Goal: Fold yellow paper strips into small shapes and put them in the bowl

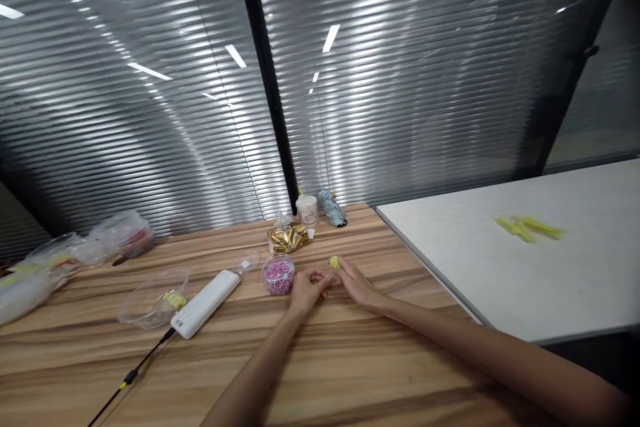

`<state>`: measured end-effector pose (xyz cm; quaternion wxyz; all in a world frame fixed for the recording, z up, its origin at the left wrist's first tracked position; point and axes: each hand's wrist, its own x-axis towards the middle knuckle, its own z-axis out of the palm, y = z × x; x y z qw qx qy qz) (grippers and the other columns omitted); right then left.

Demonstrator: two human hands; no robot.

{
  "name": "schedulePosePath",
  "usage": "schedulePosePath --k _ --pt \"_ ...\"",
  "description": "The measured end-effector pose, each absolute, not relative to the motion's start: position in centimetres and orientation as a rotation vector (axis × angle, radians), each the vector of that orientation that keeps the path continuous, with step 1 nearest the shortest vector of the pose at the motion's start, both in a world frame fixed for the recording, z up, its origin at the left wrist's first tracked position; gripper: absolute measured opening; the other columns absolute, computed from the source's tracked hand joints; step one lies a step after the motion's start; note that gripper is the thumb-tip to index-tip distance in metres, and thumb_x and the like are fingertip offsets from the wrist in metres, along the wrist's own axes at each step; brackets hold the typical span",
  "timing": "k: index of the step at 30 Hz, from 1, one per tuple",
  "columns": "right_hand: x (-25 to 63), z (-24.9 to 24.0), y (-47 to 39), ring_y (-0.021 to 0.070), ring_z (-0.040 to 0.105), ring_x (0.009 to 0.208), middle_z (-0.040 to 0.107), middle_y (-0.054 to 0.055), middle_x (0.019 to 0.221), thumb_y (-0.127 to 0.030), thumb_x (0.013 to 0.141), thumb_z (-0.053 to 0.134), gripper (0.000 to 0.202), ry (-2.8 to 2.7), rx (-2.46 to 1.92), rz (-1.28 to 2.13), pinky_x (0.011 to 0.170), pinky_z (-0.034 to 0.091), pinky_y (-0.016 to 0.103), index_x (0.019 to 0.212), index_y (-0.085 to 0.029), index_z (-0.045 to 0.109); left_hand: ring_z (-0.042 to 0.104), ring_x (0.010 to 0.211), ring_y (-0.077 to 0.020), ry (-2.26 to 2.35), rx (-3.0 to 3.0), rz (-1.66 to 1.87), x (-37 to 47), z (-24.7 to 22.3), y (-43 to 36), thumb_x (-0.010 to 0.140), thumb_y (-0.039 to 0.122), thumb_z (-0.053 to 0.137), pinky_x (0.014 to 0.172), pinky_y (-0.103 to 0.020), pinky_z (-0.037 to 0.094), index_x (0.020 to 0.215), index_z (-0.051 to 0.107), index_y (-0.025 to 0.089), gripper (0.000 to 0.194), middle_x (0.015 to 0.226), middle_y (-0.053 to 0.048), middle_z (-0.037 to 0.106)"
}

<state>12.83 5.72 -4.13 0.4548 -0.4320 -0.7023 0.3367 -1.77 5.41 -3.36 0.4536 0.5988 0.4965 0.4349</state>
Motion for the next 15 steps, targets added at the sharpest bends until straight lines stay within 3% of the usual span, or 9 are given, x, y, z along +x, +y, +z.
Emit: schedulePosePath --k 4,15 --pt "12.0 -3.7 6.3 0.0188 0.052 0.085 0.058 0.005 0.089 -0.026 0.079 0.039 0.014 -1.722 -1.125 0.824 0.076 0.038 0.031 0.087 -0.020 0.048 0.053 0.040 -0.0098 1.241 1.450 1.135 -1.6 -3.6 5.9 0.059 0.039 0.067 0.039 -0.017 0.038 0.069 0.058 0.011 0.031 0.053 -0.002 0.061" --pt "12.4 -3.5 6.7 0.0184 0.054 0.081 0.060 0.002 0.084 -0.038 0.074 0.052 0.027 -1.646 -1.030 0.897 0.072 0.040 0.028 0.090 -0.017 0.054 0.060 0.054 -0.0140 1.150 1.307 1.240 -2.4 -3.1 5.4 0.055 0.038 0.071 0.055 -0.024 0.048 0.070 0.063 0.011 0.032 0.061 -0.006 0.065"
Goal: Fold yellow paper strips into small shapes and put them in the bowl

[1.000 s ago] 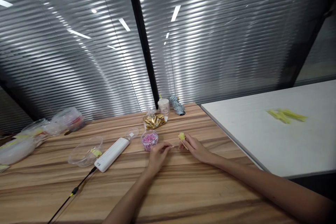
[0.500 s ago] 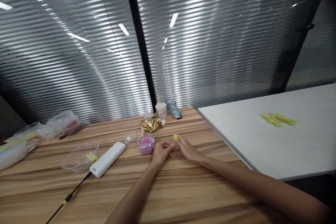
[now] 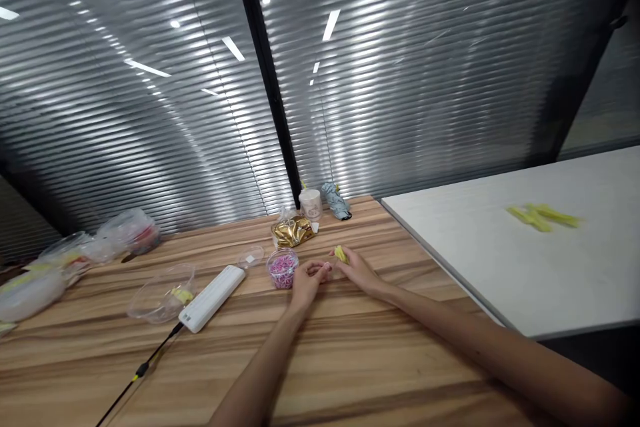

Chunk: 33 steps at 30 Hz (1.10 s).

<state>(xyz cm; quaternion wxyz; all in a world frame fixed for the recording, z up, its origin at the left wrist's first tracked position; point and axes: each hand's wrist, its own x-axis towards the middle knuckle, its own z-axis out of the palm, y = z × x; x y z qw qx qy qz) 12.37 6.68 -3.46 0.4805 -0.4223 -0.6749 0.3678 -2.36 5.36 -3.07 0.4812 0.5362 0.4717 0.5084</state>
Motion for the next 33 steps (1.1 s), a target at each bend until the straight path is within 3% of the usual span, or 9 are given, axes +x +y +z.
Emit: schedulePosePath --k 16,28,33 --pt "12.41 -3.53 6.54 0.0147 0.052 0.068 0.060 0.001 0.076 -0.037 0.078 0.048 0.022 -1.785 -1.041 0.805 0.064 0.038 0.024 0.081 -0.016 0.055 0.063 0.066 -0.0169 1.040 1.337 1.219 -2.37 -2.84 5.17 0.057 0.034 0.070 0.065 -0.029 0.050 0.079 0.066 0.012 0.032 0.086 -0.011 0.068" --pt "12.25 -3.39 6.42 0.0141 0.050 0.063 0.058 0.000 0.069 -0.032 0.078 0.048 0.017 -1.788 -1.093 0.732 0.059 0.036 0.023 0.071 -0.017 0.051 0.061 0.064 -0.0175 1.148 1.416 1.263 -2.28 -3.41 5.16 0.061 0.039 0.067 0.063 -0.030 0.050 0.074 0.063 0.011 0.031 0.073 -0.009 0.066" --pt "12.36 -3.52 6.68 0.0144 0.049 0.064 0.055 0.000 0.067 -0.032 0.077 0.047 0.017 -1.737 -1.143 0.733 0.059 0.035 0.023 0.069 -0.017 0.049 0.056 0.081 -0.0165 1.095 1.692 1.253 -2.22 -2.70 4.70 0.070 0.039 0.059 0.073 -0.027 0.045 0.072 0.061 0.014 0.025 0.085 -0.008 0.060"
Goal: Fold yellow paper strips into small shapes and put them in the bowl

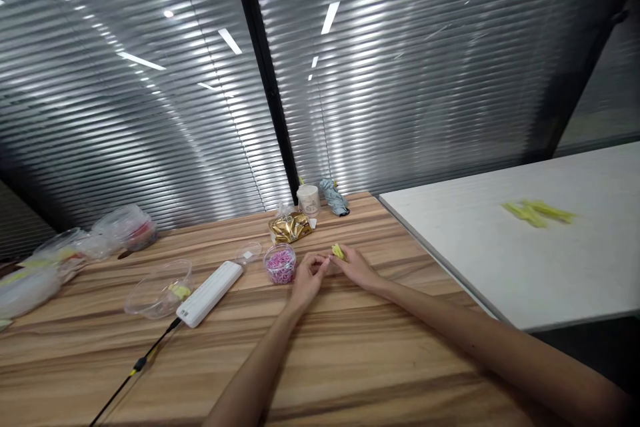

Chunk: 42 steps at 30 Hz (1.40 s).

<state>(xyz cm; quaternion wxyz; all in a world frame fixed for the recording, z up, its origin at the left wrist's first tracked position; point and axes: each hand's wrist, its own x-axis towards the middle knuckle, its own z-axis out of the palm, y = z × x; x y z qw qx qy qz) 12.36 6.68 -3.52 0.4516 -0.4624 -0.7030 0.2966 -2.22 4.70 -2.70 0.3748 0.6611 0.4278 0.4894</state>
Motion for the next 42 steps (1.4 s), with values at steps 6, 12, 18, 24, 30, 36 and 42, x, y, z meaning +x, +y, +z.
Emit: schedulePosePath --k 6,12,18,24,30,36,42 --pt "12.4 -3.7 6.9 0.0147 0.048 0.062 0.053 -0.001 0.065 -0.033 0.077 0.044 0.018 -1.661 -1.152 0.729 0.057 0.034 0.024 0.068 -0.018 0.048 0.050 0.075 -0.0125 1.056 1.750 1.278 -1.9 -1.4 3.7 0.077 0.042 0.049 0.069 -0.021 0.039 0.056 0.053 0.014 0.035 0.080 -0.004 0.053" --pt "12.6 -3.5 6.7 0.0163 0.050 0.067 0.056 0.001 0.070 -0.032 0.077 0.042 0.016 -1.537 -1.159 0.757 0.062 0.036 0.025 0.074 -0.018 0.050 0.041 0.045 -0.0085 1.026 1.477 1.040 -1.2 -1.9 4.1 0.075 0.045 0.046 0.047 -0.021 0.032 0.047 0.050 0.014 0.041 0.047 0.002 0.043" --pt "12.5 -3.6 6.8 0.0164 0.051 0.065 0.056 0.001 0.069 -0.033 0.078 0.041 0.018 -1.518 -1.198 0.738 0.061 0.037 0.026 0.072 -0.018 0.049 0.049 0.053 -0.0093 0.951 1.416 1.036 -1.4 -1.7 3.7 0.072 0.035 0.050 0.049 -0.020 0.035 0.098 0.065 0.014 0.036 0.070 -0.005 0.064" --pt "12.3 -3.2 6.3 0.0155 0.051 0.067 0.059 0.002 0.072 -0.030 0.080 0.040 0.018 -1.710 -1.120 0.707 0.062 0.037 0.025 0.074 -0.018 0.052 0.049 0.054 -0.0084 1.090 1.455 1.429 -1.4 -2.5 3.7 0.072 0.033 0.054 0.055 -0.022 0.041 0.104 0.062 0.015 0.038 0.094 -0.007 0.066" --pt "12.0 -2.6 5.6 0.0135 0.050 0.063 0.056 -0.001 0.067 -0.026 0.080 0.039 0.018 -1.833 -1.001 0.788 0.059 0.036 0.023 0.068 -0.018 0.050 0.052 0.055 -0.0099 1.195 1.490 1.548 -1.2 -2.9 3.6 0.074 0.033 0.053 0.054 -0.022 0.043 0.110 0.058 0.015 0.040 0.089 -0.006 0.067" --pt "11.9 -2.9 5.7 0.0150 0.052 0.069 0.060 0.001 0.073 -0.033 0.081 0.042 0.022 -1.859 -0.946 0.836 0.065 0.039 0.025 0.073 -0.017 0.055 0.059 0.067 -0.0152 1.202 1.386 1.498 -1.2 -2.3 3.6 0.063 0.032 0.065 0.060 -0.025 0.047 0.100 0.064 0.014 0.040 0.087 -0.008 0.068" --pt "11.9 -3.3 5.7 0.0174 0.052 0.092 0.058 0.004 0.101 -0.028 0.081 0.042 0.028 -1.782 -0.918 0.857 0.080 0.039 0.031 0.107 -0.019 0.045 0.060 0.086 -0.0202 1.136 1.425 1.449 -1.9 -2.5 4.4 0.059 0.029 0.069 0.079 -0.032 0.047 0.090 0.068 0.016 0.034 0.094 -0.009 0.066"
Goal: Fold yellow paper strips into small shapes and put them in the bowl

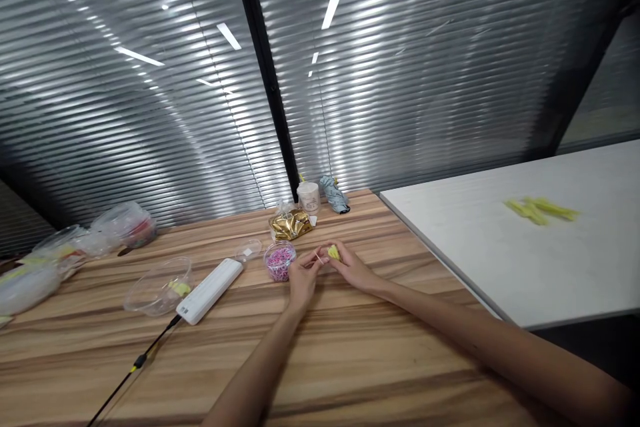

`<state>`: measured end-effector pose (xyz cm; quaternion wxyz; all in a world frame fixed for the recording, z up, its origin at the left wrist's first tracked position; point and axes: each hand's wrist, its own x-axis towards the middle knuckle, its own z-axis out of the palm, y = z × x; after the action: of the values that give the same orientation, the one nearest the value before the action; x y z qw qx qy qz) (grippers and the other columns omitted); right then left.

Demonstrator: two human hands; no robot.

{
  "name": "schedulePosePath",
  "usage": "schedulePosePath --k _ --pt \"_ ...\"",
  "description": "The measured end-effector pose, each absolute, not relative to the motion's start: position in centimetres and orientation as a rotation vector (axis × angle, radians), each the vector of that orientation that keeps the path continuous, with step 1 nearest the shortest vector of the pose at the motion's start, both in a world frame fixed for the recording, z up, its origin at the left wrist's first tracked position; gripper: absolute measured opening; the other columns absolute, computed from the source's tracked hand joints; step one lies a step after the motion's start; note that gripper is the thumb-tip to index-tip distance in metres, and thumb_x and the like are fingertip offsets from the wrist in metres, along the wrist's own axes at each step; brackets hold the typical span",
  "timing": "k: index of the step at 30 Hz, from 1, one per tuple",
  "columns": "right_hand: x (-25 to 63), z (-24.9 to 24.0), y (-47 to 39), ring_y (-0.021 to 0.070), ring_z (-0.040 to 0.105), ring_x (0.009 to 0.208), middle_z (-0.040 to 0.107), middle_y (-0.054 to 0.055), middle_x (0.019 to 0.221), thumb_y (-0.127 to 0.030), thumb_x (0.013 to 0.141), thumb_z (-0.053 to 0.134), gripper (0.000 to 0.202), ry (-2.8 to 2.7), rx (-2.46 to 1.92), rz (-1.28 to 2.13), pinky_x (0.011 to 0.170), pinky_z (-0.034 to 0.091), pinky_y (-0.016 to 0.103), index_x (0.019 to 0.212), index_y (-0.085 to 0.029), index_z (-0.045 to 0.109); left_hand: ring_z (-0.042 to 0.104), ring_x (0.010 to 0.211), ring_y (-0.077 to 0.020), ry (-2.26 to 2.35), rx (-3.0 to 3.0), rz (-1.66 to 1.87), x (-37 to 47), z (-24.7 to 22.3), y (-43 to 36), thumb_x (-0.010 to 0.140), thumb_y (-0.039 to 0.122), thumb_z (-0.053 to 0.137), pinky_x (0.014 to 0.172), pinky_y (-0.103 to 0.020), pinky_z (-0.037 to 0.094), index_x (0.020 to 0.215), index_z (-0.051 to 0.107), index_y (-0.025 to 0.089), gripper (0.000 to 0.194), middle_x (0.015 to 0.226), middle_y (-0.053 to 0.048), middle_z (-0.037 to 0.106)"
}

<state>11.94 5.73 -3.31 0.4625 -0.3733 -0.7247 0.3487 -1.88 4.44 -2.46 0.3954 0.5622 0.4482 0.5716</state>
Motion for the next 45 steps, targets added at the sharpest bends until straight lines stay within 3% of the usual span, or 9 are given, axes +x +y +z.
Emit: schedulePosePath --k 7,15,20,27,30,34,38,45 --pt "12.1 -3.3 4.9 0.0200 0.045 0.109 0.045 0.010 0.124 -0.021 0.082 0.036 0.050 -2.030 -0.840 0.726 0.091 0.034 0.036 0.130 -0.018 0.027 0.059 0.085 -0.0196 1.079 1.561 1.413 -2.1 -2.5 4.4 0.060 0.026 0.069 0.077 -0.030 0.046 0.085 0.069 0.018 0.027 0.091 -0.008 0.066" --pt "12.2 -3.7 4.8 0.0214 0.053 0.094 0.056 0.009 0.108 -0.013 0.077 0.039 0.068 -2.231 -0.925 0.565 0.080 0.040 0.033 0.137 -0.019 0.008 0.056 0.072 -0.0164 1.030 1.736 1.383 -2.1 -2.2 3.8 0.065 0.024 0.064 0.066 -0.026 0.044 0.072 0.071 0.017 0.012 0.074 -0.006 0.064" --pt "12.3 -3.7 4.8 0.0212 0.057 0.078 0.062 0.009 0.094 -0.016 0.079 0.041 0.070 -2.343 -1.071 0.416 0.068 0.040 0.030 0.138 -0.017 0.003 0.054 0.065 -0.0144 1.041 1.796 1.396 -2.1 -1.9 3.6 0.064 0.025 0.065 0.062 -0.025 0.042 0.069 0.070 0.016 0.012 0.067 -0.004 0.062" --pt "12.5 -3.6 4.5 0.0226 0.059 0.076 0.063 0.010 0.095 -0.019 0.082 0.038 0.069 -2.365 -1.089 0.303 0.064 0.042 0.031 0.138 -0.015 -0.003 0.052 0.060 -0.0121 1.015 1.611 1.336 -2.0 -2.2 3.8 0.063 0.029 0.066 0.055 -0.022 0.041 0.068 0.068 0.014 0.016 0.065 -0.003 0.060" --pt "12.5 -3.6 4.5 0.0221 0.057 0.087 0.058 0.013 0.106 -0.019 0.085 0.034 0.061 -2.332 -1.024 0.226 0.071 0.044 0.034 0.137 -0.014 0.003 0.054 0.059 -0.0114 1.002 1.383 1.357 -1.9 -2.7 4.3 0.060 0.032 0.068 0.057 -0.023 0.043 0.070 0.067 0.013 0.021 0.068 -0.003 0.062" --pt "12.3 -3.7 4.6 0.0210 0.049 0.104 0.050 0.016 0.117 -0.015 0.087 0.030 0.045 -2.331 -0.928 0.023 0.080 0.044 0.035 0.131 -0.010 0.025 0.055 0.060 -0.0101 1.053 1.180 1.430 -2.1 -3.1 4.9 0.057 0.031 0.071 0.060 -0.021 0.044 0.072 0.067 0.013 0.024 0.069 -0.003 0.064" --pt "12.1 -3.6 4.6 0.0197 0.053 0.091 0.057 0.011 0.099 -0.011 0.086 0.032 0.028 -2.392 -0.975 -0.138 0.075 0.046 0.034 0.110 -0.012 0.048 0.055 0.059 -0.0106 1.065 1.145 1.398 -2.5 -2.8 5.0 0.052 0.031 0.074 0.059 -0.021 0.044 0.067 0.067 0.012 0.025 0.066 -0.003 0.064" --pt "12.8 -3.1 4.6 0.0173 0.053 0.086 0.057 0.007 0.095 -0.014 0.086 0.039 0.021 -2.451 -0.957 -0.334 0.072 0.045 0.029 0.105 -0.015 0.050 0.056 0.061 -0.0116 1.054 1.261 1.137 -3.6 -1.9 4.7 0.053 0.035 0.073 0.064 -0.024 0.046 0.071 0.069 0.012 0.029 0.072 -0.005 0.065"
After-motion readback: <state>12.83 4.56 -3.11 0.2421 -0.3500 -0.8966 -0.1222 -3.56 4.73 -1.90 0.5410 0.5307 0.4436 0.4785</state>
